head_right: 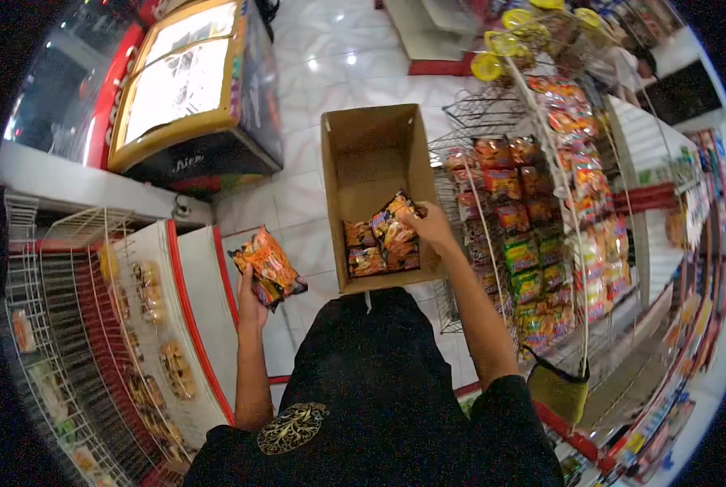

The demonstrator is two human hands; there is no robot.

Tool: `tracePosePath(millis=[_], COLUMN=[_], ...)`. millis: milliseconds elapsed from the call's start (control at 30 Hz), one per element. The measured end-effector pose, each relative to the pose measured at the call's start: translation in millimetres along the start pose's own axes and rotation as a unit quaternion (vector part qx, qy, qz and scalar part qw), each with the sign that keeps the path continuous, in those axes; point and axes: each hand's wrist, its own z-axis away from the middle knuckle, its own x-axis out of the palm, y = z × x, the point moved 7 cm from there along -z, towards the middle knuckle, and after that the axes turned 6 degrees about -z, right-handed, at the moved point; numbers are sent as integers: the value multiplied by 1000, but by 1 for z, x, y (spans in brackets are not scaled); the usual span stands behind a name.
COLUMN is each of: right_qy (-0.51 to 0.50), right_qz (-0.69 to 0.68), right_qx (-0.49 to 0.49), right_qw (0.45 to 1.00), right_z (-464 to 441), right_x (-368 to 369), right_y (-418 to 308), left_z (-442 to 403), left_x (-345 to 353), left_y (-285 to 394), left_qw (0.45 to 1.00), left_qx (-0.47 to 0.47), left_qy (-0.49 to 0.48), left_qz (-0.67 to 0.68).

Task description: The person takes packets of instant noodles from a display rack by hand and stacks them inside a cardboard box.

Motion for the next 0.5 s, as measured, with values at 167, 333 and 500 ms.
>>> tracePosePath(millis=[167,333,500], right_qy=[-32,-159,-205], right_qz=[84,115,176], right_qx=[54,167,142], right_qw=[995,966,952], right_z=[-63,-113,-134], right_x=[70,136,181], right_y=[29,85,127], left_z=[41,62,61], left_x=[-14,-7,11], left_y=[-33,-45,-31], left_qw=[995,981,944], left_qx=[-24,-23,-38], left_qy=[86,131,136], left_qz=[-36,-141,-297])
